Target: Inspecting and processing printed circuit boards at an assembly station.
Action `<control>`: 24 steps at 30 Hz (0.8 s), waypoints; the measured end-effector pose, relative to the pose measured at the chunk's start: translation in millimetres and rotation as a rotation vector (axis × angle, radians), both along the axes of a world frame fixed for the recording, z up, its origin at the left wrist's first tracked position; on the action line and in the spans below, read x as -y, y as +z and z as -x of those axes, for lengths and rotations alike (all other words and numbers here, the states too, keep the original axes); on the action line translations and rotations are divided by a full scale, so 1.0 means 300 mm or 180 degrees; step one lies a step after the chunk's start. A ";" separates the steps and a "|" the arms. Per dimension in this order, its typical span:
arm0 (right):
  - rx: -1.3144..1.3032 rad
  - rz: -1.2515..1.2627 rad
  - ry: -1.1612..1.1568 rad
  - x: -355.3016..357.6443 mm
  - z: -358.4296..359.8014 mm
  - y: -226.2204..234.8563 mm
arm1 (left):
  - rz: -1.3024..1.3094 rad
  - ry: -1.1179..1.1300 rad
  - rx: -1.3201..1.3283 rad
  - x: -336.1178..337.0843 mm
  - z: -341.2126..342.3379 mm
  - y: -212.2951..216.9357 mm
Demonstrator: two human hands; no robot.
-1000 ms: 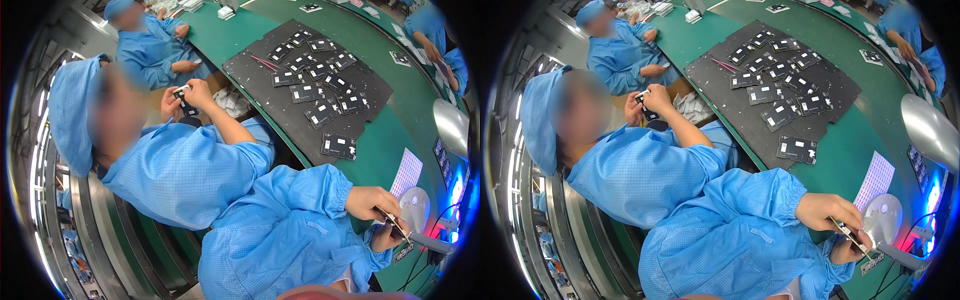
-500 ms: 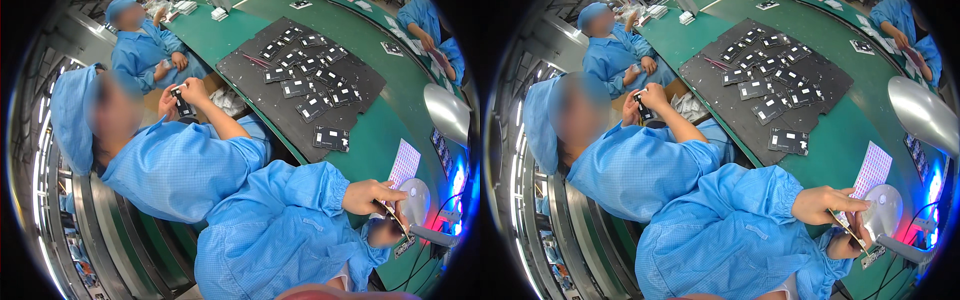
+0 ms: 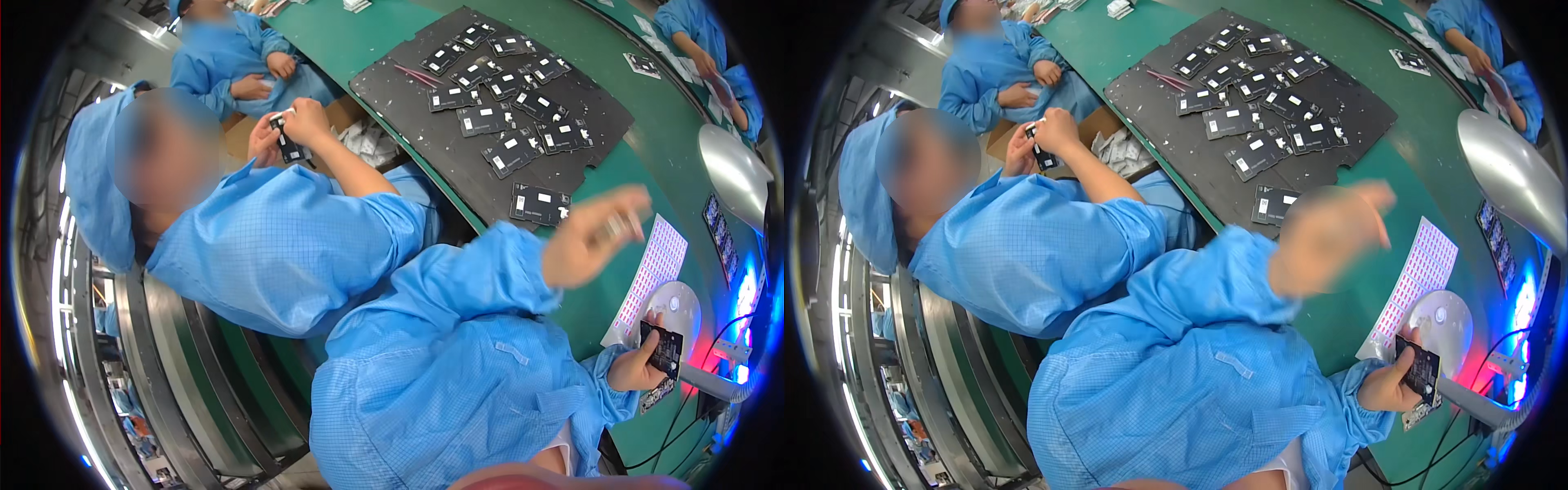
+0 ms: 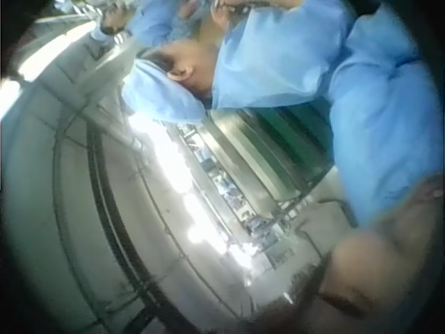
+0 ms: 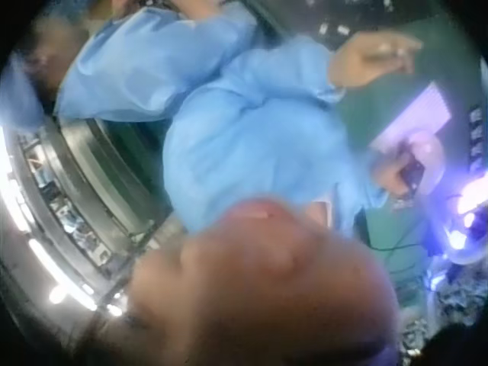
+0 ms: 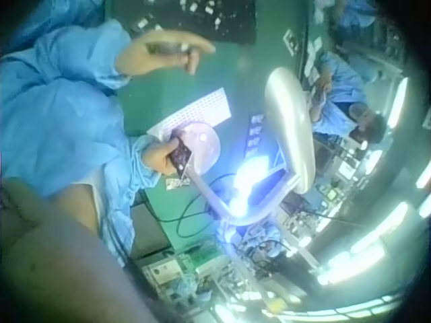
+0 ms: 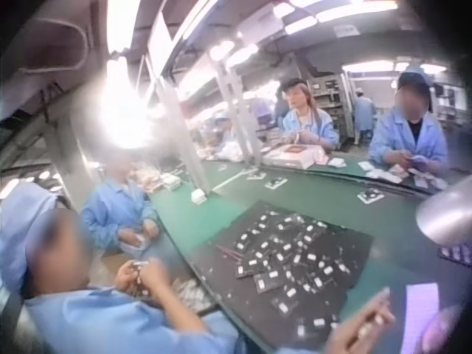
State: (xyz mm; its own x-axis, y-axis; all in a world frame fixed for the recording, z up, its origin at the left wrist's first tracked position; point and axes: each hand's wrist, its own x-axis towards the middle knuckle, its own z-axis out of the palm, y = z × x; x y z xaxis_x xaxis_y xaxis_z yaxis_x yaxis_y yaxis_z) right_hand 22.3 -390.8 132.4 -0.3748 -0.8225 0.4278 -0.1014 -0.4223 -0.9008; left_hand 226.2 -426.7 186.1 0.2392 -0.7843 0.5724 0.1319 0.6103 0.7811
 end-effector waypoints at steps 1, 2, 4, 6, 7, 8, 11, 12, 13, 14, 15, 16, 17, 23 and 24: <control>-0.0013 -0.0153 0.0061 -0.010 0.008 0.000 | -0.0122 0.0150 -0.0456 0.011 -0.063 0.041; -0.0005 -0.0128 0.0033 -0.014 0.002 0.002 | -0.0203 0.0272 -0.0953 0.046 -0.137 0.024; 0.0431 -0.0254 0.0227 -0.019 -0.001 -0.002 | -0.0385 0.1026 -0.1145 0.084 -0.314 0.043; 0.0378 -0.0213 0.0304 -0.015 -0.002 0.002 | 0.0000 0.1340 -0.1838 0.089 -0.462 0.062; 0.0237 -0.0354 0.0300 0.006 -0.011 -0.008 | 0.0070 0.1786 -0.1854 0.087 -0.553 0.053; 0.0074 -0.0523 0.0262 0.012 0.001 -0.014 | 0.0086 0.2169 -0.1647 0.083 -0.636 0.048; 0.0400 -0.0286 0.0539 0.020 -0.044 -0.001 | -0.0460 0.2594 -0.1445 0.158 -0.838 0.076; 0.0347 -0.0406 0.0524 0.008 -0.041 -0.002 | -0.0779 0.2410 -0.1664 0.254 -0.946 0.068; 0.0271 -0.0381 0.0409 -0.019 -0.043 0.010 | -0.1116 0.2218 -0.1865 0.351 -1.042 0.053; 0.0219 -0.0307 0.0301 -0.012 -0.061 0.022 | -0.1129 0.2098 -0.1871 0.441 -1.117 0.040; 0.0239 -0.0402 0.0286 -0.005 -0.066 0.020 | -0.1501 0.2220 -0.1294 0.519 -1.211 0.022; 0.0247 -0.0517 0.0254 -0.023 -0.054 0.020 | -0.1873 0.2318 -0.0704 0.592 -1.285 -0.018; 0.0268 -0.0560 0.0170 -0.035 -0.046 0.018 | -0.2213 0.2430 -0.0100 0.647 -1.349 -0.053; -0.0008 -0.0939 -0.0256 -0.054 -0.052 0.059 | -0.3293 0.2519 0.2340 0.828 -1.457 -0.106; -0.0042 -0.0973 -0.0294 -0.049 -0.056 0.059 | -0.3263 0.2490 0.2375 0.853 -1.464 -0.122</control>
State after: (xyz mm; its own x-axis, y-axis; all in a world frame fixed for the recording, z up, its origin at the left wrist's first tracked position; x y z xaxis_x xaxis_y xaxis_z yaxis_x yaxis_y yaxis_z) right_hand 39.3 -376.1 150.0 -0.4500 -0.8764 0.1713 -0.1391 -0.1207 -0.9829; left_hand 665.5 -682.7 149.4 0.6866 -0.7258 0.0420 -0.5752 -0.5070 0.6419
